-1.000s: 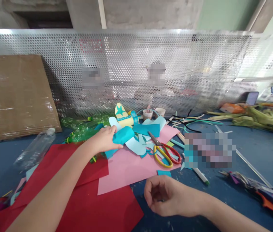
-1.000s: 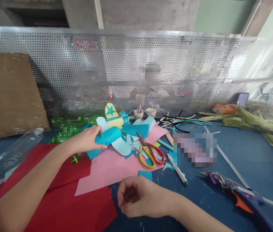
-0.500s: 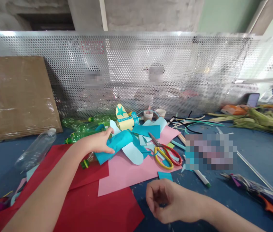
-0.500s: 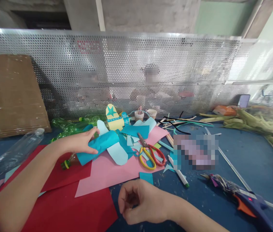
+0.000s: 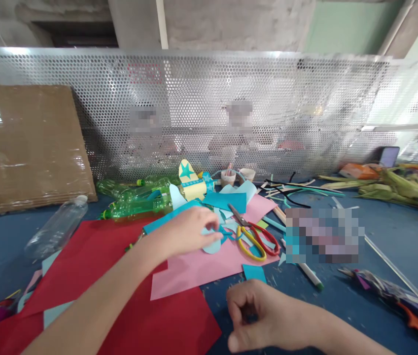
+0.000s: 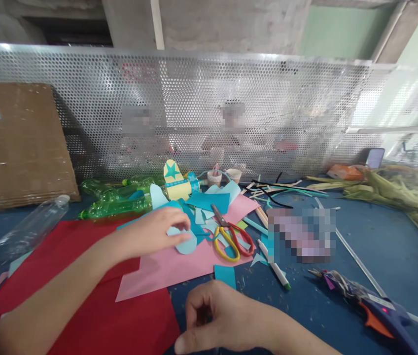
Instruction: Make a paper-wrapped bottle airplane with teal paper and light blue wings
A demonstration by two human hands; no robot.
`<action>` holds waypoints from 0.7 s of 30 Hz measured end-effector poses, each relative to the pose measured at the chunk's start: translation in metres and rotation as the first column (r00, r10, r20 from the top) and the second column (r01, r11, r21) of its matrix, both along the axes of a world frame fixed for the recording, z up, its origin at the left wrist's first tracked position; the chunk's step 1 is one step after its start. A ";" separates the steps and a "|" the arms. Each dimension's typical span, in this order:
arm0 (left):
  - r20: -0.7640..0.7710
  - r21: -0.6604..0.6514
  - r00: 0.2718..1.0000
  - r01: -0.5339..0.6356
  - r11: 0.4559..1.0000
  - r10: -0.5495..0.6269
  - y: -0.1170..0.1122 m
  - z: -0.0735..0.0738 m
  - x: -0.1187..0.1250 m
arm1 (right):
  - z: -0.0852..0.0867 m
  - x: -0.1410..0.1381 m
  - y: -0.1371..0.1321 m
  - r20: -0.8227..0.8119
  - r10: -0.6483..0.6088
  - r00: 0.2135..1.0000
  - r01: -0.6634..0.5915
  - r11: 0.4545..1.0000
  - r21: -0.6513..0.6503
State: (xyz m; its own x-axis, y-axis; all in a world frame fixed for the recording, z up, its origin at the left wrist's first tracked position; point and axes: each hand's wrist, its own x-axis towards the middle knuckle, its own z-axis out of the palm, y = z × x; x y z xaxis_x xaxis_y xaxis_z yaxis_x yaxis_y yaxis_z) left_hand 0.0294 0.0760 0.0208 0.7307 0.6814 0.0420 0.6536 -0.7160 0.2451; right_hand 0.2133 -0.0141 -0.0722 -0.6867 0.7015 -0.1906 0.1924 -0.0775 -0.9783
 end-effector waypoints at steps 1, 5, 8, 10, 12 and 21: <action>-0.006 -0.011 0.998 0.061 0.998 -0.061 -0.006 -0.007 0.009 | 0.000 0.001 0.000 -0.006 0.012 1.000 -0.011 1.000 0.023; -0.112 0.129 0.967 0.241 0.962 -0.227 -0.021 -0.044 0.038 | 0.001 0.001 -0.001 -0.063 0.050 0.997 -0.045 0.996 0.079; -0.093 0.281 0.967 0.255 0.925 -0.238 -0.021 -0.066 0.045 | 0.004 -0.001 -0.005 -0.085 0.034 0.996 -0.032 0.999 0.029; -0.076 0.310 0.981 0.194 0.931 -0.179 -0.020 -0.075 0.045 | 0.005 -0.001 -0.008 -0.021 0.049 0.999 -0.050 0.999 -0.019; -0.082 0.313 0.992 0.115 0.943 -0.094 -0.021 -0.080 0.043 | 0.007 -0.001 -0.010 0.045 0.068 0.997 -0.068 0.998 -0.006; -0.243 0.283 0.904 -0.279 0.918 0.350 -0.046 -0.099 0.048 | 0.011 -0.002 -0.007 0.038 0.048 0.998 -0.044 0.993 -0.108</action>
State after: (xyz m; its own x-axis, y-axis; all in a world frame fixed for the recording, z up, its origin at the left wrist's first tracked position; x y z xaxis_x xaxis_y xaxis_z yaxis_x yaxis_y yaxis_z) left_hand 0.0773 0.0305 -0.0782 0.4840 0.8734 0.0540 0.8703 -0.4740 -0.1341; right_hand 0.2109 -0.0208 -0.0613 -0.7082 0.6433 -0.2909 0.2371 -0.1714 -0.9563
